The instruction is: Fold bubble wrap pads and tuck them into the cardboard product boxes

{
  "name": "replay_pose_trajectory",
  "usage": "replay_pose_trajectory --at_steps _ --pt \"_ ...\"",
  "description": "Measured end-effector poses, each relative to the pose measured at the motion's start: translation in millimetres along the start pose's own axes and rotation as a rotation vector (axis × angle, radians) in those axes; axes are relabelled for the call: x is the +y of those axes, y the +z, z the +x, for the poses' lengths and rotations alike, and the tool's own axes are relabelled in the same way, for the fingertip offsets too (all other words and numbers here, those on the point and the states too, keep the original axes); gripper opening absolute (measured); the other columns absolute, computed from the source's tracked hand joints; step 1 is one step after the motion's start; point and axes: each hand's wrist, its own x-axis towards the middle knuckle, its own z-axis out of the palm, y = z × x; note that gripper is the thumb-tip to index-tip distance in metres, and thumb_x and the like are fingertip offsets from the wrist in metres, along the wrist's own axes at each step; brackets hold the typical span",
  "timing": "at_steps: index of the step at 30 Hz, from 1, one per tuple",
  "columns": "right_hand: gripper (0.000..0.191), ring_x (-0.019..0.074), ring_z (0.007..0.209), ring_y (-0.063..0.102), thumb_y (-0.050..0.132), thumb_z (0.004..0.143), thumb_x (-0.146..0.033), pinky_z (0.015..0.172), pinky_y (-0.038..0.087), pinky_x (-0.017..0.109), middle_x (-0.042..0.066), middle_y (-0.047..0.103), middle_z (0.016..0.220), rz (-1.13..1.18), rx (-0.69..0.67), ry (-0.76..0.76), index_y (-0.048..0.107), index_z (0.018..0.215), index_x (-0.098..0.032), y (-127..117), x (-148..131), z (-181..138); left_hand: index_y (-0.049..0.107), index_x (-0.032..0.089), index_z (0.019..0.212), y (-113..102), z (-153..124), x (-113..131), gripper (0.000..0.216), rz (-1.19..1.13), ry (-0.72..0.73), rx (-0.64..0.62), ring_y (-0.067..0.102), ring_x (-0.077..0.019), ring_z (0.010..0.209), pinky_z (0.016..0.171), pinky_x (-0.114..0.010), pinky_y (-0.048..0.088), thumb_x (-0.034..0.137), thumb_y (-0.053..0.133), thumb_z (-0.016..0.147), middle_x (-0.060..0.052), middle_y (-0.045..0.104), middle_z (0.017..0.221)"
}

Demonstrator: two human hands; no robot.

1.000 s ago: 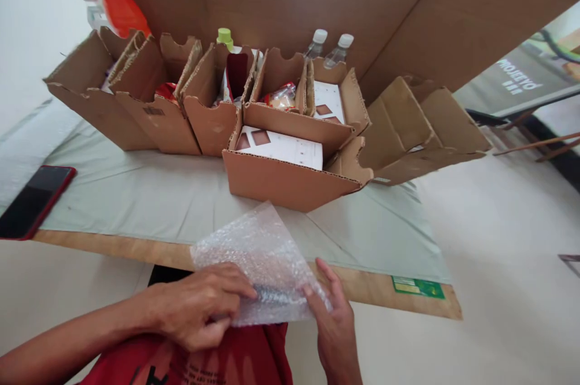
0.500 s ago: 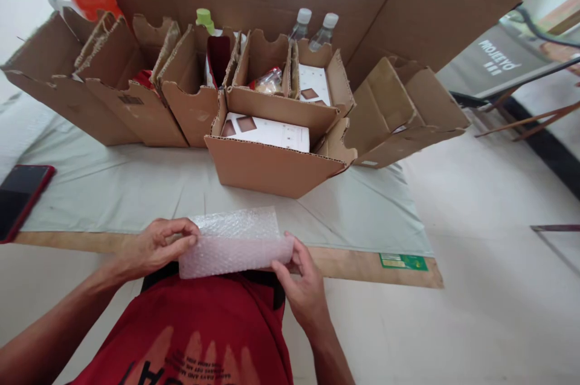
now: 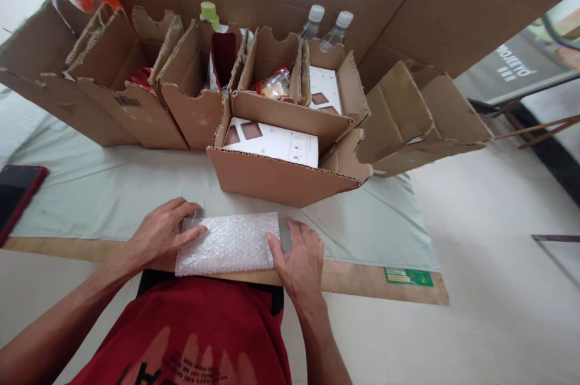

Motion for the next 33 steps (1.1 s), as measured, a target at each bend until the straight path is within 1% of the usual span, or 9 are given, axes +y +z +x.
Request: replay_pose_trajectory --at_steps 5,9,13,16,19,22,25,29,33 --pt "0.027 0.0291 0.091 0.061 0.057 0.091 -0.045 0.082 0.045 0.043 0.013 0.071 0.102 0.214 -0.093 0.055 0.066 0.083 -0.020 6 -6 15 0.069 0.017 0.092 -2 5 11 0.011 0.040 0.013 -0.135 0.066 -0.0284 0.093 0.083 -0.040 0.054 0.021 0.063 0.083 -0.010 0.067 0.097" --pt "0.017 0.0184 0.070 0.061 0.059 0.090 -0.038 0.068 0.049 0.032 0.004 0.068 0.081 0.370 -0.140 0.083 0.060 0.084 -0.022 -7 -14 10 0.062 0.020 0.079 -4 2 17 0.009 0.012 0.038 -0.120 0.066 -0.0247 0.086 0.078 -0.037 0.053 0.013 0.057 0.079 -0.007 0.067 0.088" --pt "0.036 0.0184 0.079 0.065 0.064 0.090 -0.030 0.077 0.055 0.033 0.003 0.069 0.089 0.603 -0.023 0.073 0.057 0.125 -0.023 -37 -24 8 0.062 0.022 0.106 -26 -9 14 0.019 -0.197 0.149 0.232 0.069 -0.0195 0.083 0.077 -0.033 0.055 0.017 0.055 0.090 -0.001 0.071 0.089" --pt "0.025 0.0233 0.098 0.065 0.058 0.089 -0.017 0.095 0.052 0.044 0.005 0.069 0.096 0.600 0.065 -0.176 0.064 0.111 -0.027 -48 -26 14 0.056 0.026 0.128 -38 -18 9 0.037 -0.111 0.365 0.515 0.068 -0.0233 0.109 0.096 -0.041 0.052 0.012 0.056 0.094 -0.002 0.073 0.097" --pt "0.034 0.0283 0.116 0.062 0.047 0.080 -0.003 0.097 0.049 0.050 0.007 0.071 0.106 0.399 0.005 -0.388 0.069 0.094 -0.025 -40 -17 16 0.064 0.027 0.114 -29 -29 0 0.033 0.050 0.514 0.374 0.064 -0.0271 0.120 0.103 -0.046 0.048 0.005 0.052 0.092 -0.003 0.073 0.100" --pt "0.049 0.0288 0.126 0.060 0.043 0.077 0.002 0.096 0.048 0.048 0.008 0.071 0.124 0.212 -0.158 -0.472 0.071 0.106 -0.024 -32 1 5 0.066 0.023 0.115 -14 -41 -12 0.032 0.004 0.532 0.125 0.062 -0.0289 0.119 0.109 -0.051 0.045 0.010 0.056 0.088 -0.008 0.070 0.107" --pt "0.047 0.0272 0.124 0.062 0.045 0.087 -0.002 0.096 0.049 0.045 0.008 0.070 0.129 0.202 -0.166 -0.422 0.068 0.120 -0.024 -39 8 -6 0.062 0.018 0.124 -12 -45 -15 0.039 -0.088 0.476 0.177 0.059 -0.0307 0.117 0.110 -0.056 0.042 0.017 0.061 0.085 -0.013 0.066 0.117" --pt "0.033 0.0255 0.115 0.064 0.049 0.099 -0.015 0.095 0.048 0.042 0.007 0.072 0.124 0.244 -0.047 -0.337 0.067 0.125 -0.025 -40 -18 4 0.064 0.019 0.120 -14 -26 1 0.032 -0.062 0.478 0.317 0.059 -0.0276 0.111 0.098 -0.046 0.049 0.009 0.054 0.092 -0.013 0.066 0.117" --pt "0.036 0.0262 0.107 0.063 0.046 0.098 -0.012 0.087 0.048 0.041 0.010 0.072 0.122 0.124 -0.078 -0.365 0.070 0.124 -0.021 -4 -47 26 0.069 0.019 0.120 1 4 13 0.037 0.053 0.431 0.164 0.060 -0.0287 0.106 0.089 -0.044 0.051 0.006 0.051 0.091 -0.014 0.069 0.118"
